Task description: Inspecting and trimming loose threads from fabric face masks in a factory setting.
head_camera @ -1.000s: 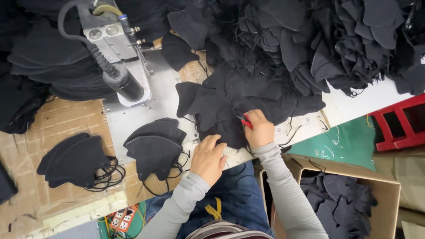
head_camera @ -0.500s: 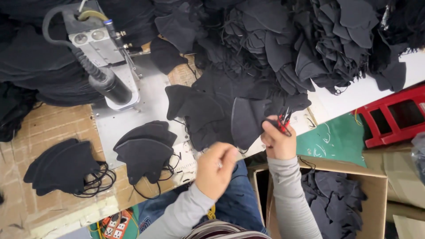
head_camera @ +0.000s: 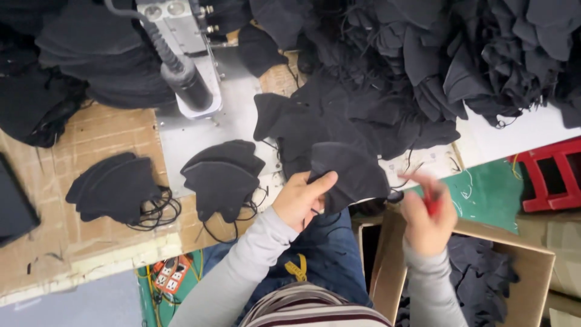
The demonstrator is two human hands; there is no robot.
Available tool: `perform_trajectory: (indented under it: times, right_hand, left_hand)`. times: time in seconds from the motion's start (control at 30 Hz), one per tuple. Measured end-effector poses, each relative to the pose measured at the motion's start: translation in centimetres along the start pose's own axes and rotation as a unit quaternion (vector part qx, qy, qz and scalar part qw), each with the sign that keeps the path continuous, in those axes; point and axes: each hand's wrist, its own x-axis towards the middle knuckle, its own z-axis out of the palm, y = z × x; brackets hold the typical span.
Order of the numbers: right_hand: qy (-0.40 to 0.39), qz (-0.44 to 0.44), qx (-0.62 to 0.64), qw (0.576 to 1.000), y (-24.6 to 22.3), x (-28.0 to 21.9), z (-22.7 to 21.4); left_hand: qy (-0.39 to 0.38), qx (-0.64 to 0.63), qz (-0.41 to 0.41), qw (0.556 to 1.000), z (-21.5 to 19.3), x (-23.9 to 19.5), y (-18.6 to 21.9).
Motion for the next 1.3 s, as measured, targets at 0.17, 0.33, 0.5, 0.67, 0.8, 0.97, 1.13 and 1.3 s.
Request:
perform_trajectory:
  times: [0.17, 0.33, 0.5, 0.67, 0.8, 0.97, 1.13, 1.3]
  right_hand:
    - [0.003, 0.270, 0.199, 0.942, 4.9, 0.9, -0.5]
    - [0.077, 0.232, 0.114, 0.963, 3.7, 1.2, -0.8]
    - [0.145, 0.264, 0.170, 0.938, 6.3, -1.9, -5.4]
    - [0.259, 0.375, 0.050, 0.889, 8.6, -6.9, -9.4]
    - [0.360, 0.196, -0.235, 0.881, 19.0, -14.8, -27.5]
    - [0.078, 0.260, -0.669, 0.692, 28.0, -21.1, -43.1]
    - [0.115, 0.189, -0.486, 0.845, 11.4, -2.4, -13.8]
    - [-0.082, -0.017, -0.266, 0.960, 8.4, 7.8, 9.1]
  left_hand:
    - [0.015, 0.165, 0.050, 0.985, 0.0, 0.6, -2.1]
    - [-0.009, 0.193, 0.098, 0.976, -3.6, 0.7, -5.8]
    - [0.002, 0.425, 0.478, 0.769, 2.4, -3.9, -1.5]
    - [-0.221, 0.148, 0.177, 0.948, 2.4, -3.7, -10.7]
    - [-0.133, 0.038, -0.108, 0.984, -2.1, -3.6, -17.8]
    - [-0.066, 0.539, 0.099, 0.834, -7.5, -4.6, -15.2]
    - [-0.093, 0.717, 0.079, 0.687, -4.8, -6.4, -9.9]
    - [-0.052, 0.628, 0.216, 0.746, -5.5, -7.1, -9.1]
